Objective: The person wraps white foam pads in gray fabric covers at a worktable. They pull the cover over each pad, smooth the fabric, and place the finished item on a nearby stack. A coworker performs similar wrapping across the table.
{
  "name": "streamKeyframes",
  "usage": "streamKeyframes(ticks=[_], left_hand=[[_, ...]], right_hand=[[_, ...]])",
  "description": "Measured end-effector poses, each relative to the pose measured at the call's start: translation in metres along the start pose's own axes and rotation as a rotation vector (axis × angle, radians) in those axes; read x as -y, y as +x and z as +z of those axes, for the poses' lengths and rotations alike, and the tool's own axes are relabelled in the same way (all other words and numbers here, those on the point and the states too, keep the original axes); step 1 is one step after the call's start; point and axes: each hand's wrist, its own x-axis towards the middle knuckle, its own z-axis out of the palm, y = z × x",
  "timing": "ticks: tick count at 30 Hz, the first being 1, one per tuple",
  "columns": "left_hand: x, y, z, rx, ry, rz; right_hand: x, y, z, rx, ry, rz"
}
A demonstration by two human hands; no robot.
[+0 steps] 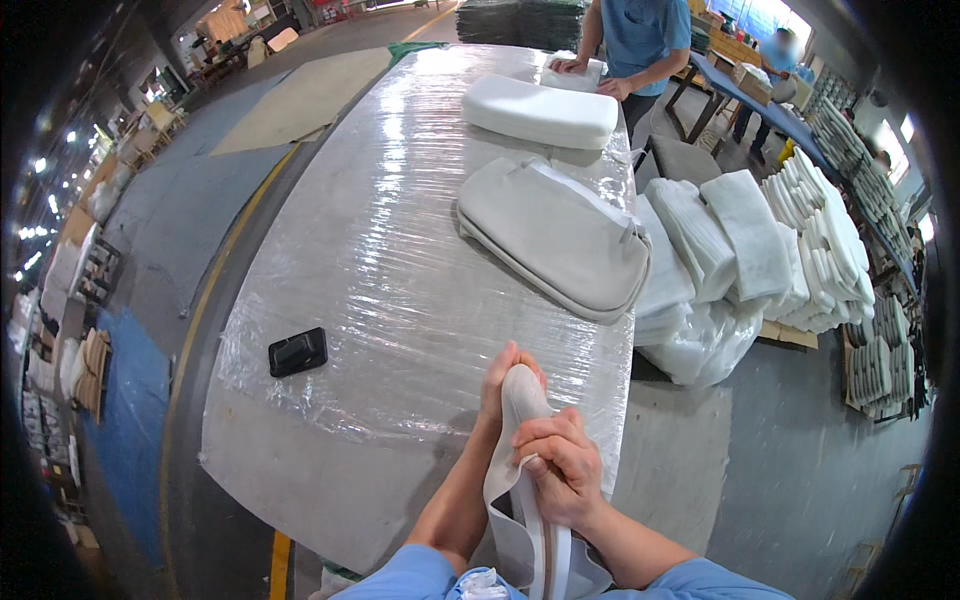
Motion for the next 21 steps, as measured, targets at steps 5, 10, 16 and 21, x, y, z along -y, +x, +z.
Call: streamKeyframes(ticks=[5,10,16,21], left_hand=[[-0.015,-0.007,0.011,-0.004,0.304,0.28],[-0.029,-0.017,0.026,0.008,0.433,0.398],[-0.054,-0.035,0.053,0.127,0.558,0.475],[-0.074,-0.056,0.093,0.111,0.787,0.56]], right_hand=[[0.0,-0.003,-0.001,0.017,0.011,-0.052],[0.004,-0.008,-0.004,0.006,0.021,-0.064],[0.003,-0.007,-0.011,0.005,0.042,-0.081],[-0.007,-0.006,-0.011,-0.023,0.026,-0.069]])
